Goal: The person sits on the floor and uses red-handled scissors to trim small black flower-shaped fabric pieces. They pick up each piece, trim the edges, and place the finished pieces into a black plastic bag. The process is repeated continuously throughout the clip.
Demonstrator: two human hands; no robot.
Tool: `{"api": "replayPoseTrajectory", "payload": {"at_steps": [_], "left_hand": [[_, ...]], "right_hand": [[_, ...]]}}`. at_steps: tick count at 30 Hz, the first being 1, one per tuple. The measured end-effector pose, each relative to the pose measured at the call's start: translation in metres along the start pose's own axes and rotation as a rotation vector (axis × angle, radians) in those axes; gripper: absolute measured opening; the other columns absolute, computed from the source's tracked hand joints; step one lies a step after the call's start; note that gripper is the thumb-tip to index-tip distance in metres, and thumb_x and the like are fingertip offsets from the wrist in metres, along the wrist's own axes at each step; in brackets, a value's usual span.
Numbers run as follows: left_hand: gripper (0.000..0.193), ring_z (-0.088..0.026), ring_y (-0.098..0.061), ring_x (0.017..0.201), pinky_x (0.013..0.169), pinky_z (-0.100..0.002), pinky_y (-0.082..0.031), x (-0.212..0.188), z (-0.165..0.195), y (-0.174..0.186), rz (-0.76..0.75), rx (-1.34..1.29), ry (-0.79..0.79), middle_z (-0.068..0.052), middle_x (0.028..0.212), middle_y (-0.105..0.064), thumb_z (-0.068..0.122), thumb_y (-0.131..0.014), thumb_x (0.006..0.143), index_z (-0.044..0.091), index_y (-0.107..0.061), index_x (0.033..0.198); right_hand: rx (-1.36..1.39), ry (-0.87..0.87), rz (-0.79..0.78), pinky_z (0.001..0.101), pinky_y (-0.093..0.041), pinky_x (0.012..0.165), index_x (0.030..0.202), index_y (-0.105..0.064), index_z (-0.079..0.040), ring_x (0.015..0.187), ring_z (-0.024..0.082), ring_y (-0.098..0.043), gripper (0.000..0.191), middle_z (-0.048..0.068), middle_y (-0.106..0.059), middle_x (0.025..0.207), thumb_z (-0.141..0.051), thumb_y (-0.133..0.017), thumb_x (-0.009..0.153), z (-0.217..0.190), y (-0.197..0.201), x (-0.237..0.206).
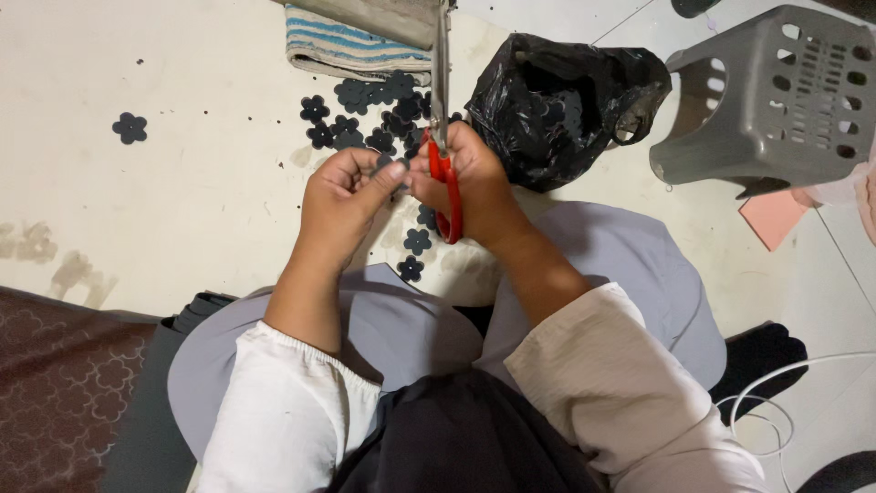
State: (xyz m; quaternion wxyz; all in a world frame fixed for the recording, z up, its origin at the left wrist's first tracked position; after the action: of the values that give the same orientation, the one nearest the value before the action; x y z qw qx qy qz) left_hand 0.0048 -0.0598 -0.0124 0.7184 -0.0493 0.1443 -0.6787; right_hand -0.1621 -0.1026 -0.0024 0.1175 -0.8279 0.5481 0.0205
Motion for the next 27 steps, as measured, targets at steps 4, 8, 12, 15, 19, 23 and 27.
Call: {"api": "replayPoseTrajectory", "payload": {"at_steps": [4,8,12,15,19,23,27], "left_hand": [[0.03,-0.007,-0.058,0.066,0.063,-0.023,-0.048,0.003,-0.01,0.008,0.147,-0.164,0.143,0.001,0.078,-0.067,0.033,-0.064,0.102,0.005,-0.069,0.094],[0.02,-0.006,-0.061,0.068,0.064,-0.021,-0.05,0.002,-0.007,0.009,0.088,-0.153,0.148,0.0,0.079,-0.069,0.023,-0.071,0.097,0.004,-0.068,0.092],[0.017,-0.005,-0.058,0.066,0.062,-0.02,-0.047,0.001,-0.002,0.005,0.085,-0.002,0.101,0.0,0.078,-0.07,0.02,-0.074,0.097,0.004,-0.071,0.091],[0.016,-0.004,-0.059,0.067,0.063,-0.019,-0.048,0.001,0.002,0.008,0.127,0.06,0.092,0.0,0.079,-0.073,0.019,-0.073,0.097,0.004,-0.072,0.092],[0.016,-0.007,-0.063,0.071,0.066,-0.021,-0.05,0.002,0.001,0.006,0.067,0.027,0.066,-0.003,0.082,-0.073,0.017,-0.072,0.099,0.002,-0.071,0.094],[0.021,-0.011,-0.072,0.079,0.068,-0.022,-0.052,0.005,-0.013,0.003,0.006,-0.1,0.184,-0.005,0.089,-0.074,0.02,-0.06,0.106,0.001,-0.068,0.102],[0.025,-0.009,-0.072,0.089,0.07,-0.021,-0.051,0.012,-0.019,0.007,0.045,-0.001,0.119,-0.004,0.105,-0.075,0.009,-0.049,0.104,0.006,-0.064,0.124]], "right_hand": [[0.04,-0.019,-0.008,0.0251,-0.057,0.084,0.117,-0.051,-0.004,0.094,0.01,-0.063,0.041,0.006,-0.062,0.102,0.004,-0.078,0.087,0.004,-0.001,0.0],[0.044,-0.023,0.024,0.0257,-0.058,0.084,0.118,-0.052,-0.004,0.093,0.01,-0.064,0.039,0.007,-0.063,0.103,0.005,-0.074,0.087,0.006,0.001,0.001],[0.131,-0.028,0.013,0.0268,-0.059,0.086,0.116,-0.049,-0.004,0.094,0.013,-0.067,0.04,0.009,-0.066,0.106,0.007,-0.069,0.084,0.001,0.001,0.004],[0.134,-0.061,0.043,0.0264,-0.058,0.084,0.114,-0.049,-0.004,0.093,0.014,-0.068,0.036,0.011,-0.069,0.107,0.005,-0.069,0.086,-0.001,0.002,0.003],[-0.015,-0.154,0.08,0.0278,-0.053,0.069,0.113,-0.05,-0.004,0.079,0.012,-0.059,0.04,0.009,-0.062,0.097,0.003,-0.078,0.086,0.004,0.004,0.0],[0.042,0.006,0.06,0.0275,-0.061,0.082,0.111,-0.049,-0.003,0.09,0.011,-0.067,0.035,0.008,-0.064,0.098,0.001,-0.076,0.089,0.004,0.003,0.006],[-0.086,0.189,0.14,0.0275,-0.059,0.081,0.112,-0.049,-0.003,0.09,0.014,-0.069,0.03,0.01,-0.068,0.098,0.001,-0.073,0.094,-0.008,0.021,0.005]]}}
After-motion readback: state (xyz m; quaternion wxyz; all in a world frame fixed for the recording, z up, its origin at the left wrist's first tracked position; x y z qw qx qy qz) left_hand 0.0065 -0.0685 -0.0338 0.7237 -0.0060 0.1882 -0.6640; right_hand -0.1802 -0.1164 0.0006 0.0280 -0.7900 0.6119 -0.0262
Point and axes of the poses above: each hand's wrist, its own x-axis towards the middle knuckle, its own y-axis out of the back of the hand, z = x × y, the point moved 5 cm from there along x, towards the middle knuckle
